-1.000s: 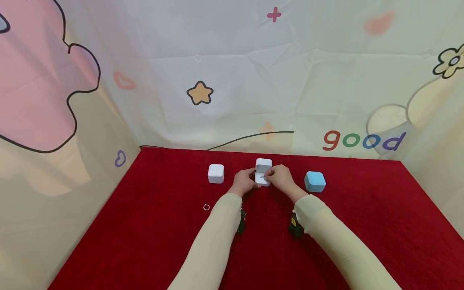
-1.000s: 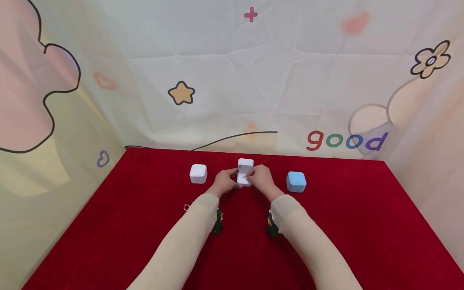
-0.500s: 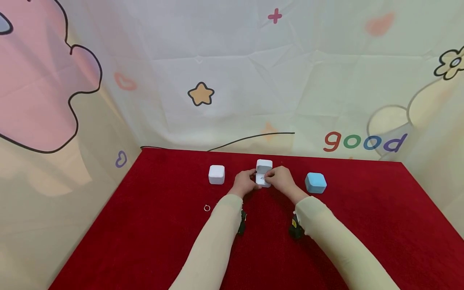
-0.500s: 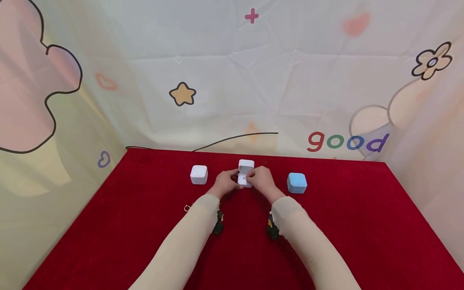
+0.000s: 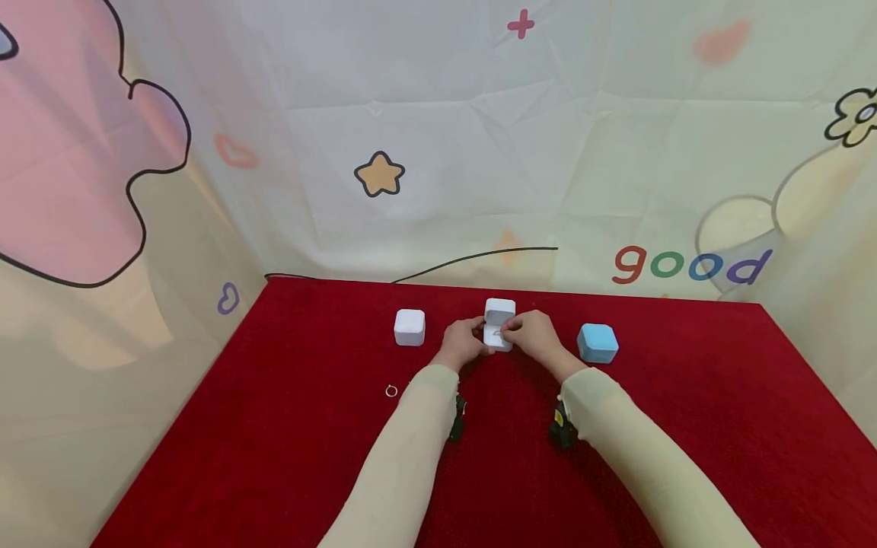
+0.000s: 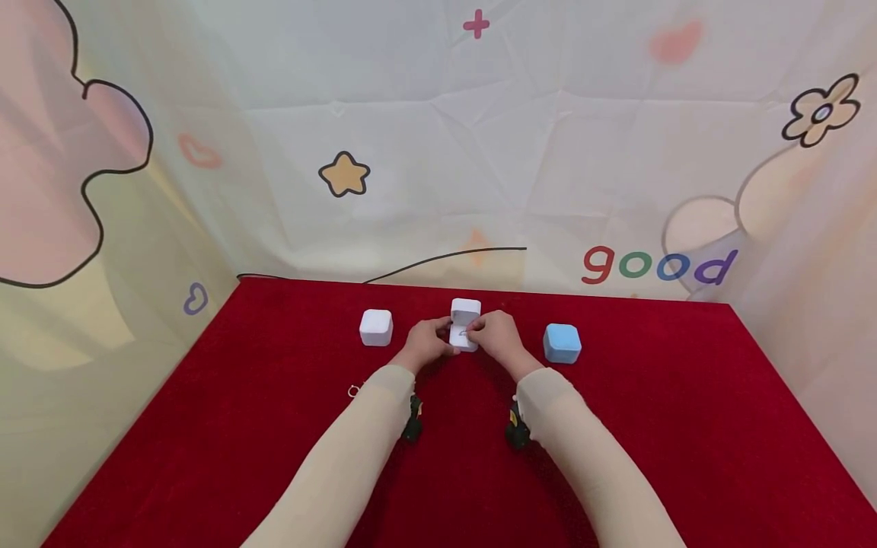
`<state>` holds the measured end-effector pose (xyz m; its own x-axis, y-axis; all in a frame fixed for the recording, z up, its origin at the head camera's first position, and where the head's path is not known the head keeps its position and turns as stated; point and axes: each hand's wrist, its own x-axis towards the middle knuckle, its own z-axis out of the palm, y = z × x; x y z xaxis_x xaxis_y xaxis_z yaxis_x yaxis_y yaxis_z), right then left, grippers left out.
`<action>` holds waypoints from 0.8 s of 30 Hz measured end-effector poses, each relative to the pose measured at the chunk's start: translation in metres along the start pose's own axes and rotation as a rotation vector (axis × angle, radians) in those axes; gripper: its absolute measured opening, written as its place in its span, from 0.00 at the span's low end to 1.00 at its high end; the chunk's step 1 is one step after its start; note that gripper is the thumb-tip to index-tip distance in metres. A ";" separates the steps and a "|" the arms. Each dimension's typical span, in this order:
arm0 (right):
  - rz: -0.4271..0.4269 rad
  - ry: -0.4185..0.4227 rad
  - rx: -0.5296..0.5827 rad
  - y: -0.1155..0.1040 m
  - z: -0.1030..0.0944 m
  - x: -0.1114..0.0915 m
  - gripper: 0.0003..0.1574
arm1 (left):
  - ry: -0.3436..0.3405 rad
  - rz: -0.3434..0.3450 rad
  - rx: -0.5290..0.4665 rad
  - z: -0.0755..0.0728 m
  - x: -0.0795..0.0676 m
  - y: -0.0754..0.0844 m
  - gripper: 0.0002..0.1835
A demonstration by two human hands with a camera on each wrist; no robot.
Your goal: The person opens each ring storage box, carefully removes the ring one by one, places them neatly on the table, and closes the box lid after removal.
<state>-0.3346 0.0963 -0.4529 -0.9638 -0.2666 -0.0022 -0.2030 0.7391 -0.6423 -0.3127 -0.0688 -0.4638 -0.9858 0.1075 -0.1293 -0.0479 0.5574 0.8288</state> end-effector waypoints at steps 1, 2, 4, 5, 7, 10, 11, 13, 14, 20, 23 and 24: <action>0.000 -0.002 0.001 0.000 0.000 0.000 0.11 | -0.001 -0.002 0.001 0.000 0.000 0.000 0.36; 0.000 -0.004 0.002 0.000 -0.001 0.000 0.11 | -0.002 -0.004 0.001 0.000 0.001 -0.001 0.36; 0.004 -0.009 0.005 0.000 -0.001 -0.001 0.12 | 0.000 -0.002 0.008 0.001 0.002 -0.001 0.36; 0.006 -0.009 0.005 0.000 -0.002 -0.001 0.12 | 0.000 -0.002 0.008 0.001 0.002 -0.001 0.36; 0.014 -0.008 0.010 0.000 -0.003 -0.001 0.12 | 0.001 0.000 0.010 0.001 0.002 -0.001 0.35; 0.016 -0.005 0.017 0.000 -0.004 0.000 0.12 | 0.009 0.006 0.020 0.000 0.003 0.000 0.35; 0.017 -0.003 0.020 0.000 -0.004 0.000 0.12 | 0.011 0.005 0.022 0.000 0.003 0.000 0.35; 0.019 -0.002 0.028 0.001 -0.004 0.001 0.13 | 0.012 0.004 0.024 0.000 0.003 0.000 0.36; 0.021 -0.002 0.030 0.001 -0.004 0.001 0.13 | 0.010 0.002 0.024 0.000 0.003 0.000 0.36; 0.041 -0.004 0.049 0.002 -0.002 0.001 0.13 | 0.006 0.000 0.028 0.001 0.004 -0.002 0.36; 0.040 0.000 0.049 0.002 -0.001 0.001 0.13 | 0.006 -0.003 0.028 0.001 0.004 -0.002 0.36; 0.038 0.002 0.048 0.002 -0.001 0.001 0.13 | 0.005 -0.005 0.027 0.001 0.004 -0.002 0.36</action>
<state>-0.3361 0.0986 -0.4533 -0.9711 -0.2374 -0.0260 -0.1574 0.7181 -0.6779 -0.3168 -0.0686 -0.4668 -0.9863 0.1008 -0.1302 -0.0481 0.5799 0.8133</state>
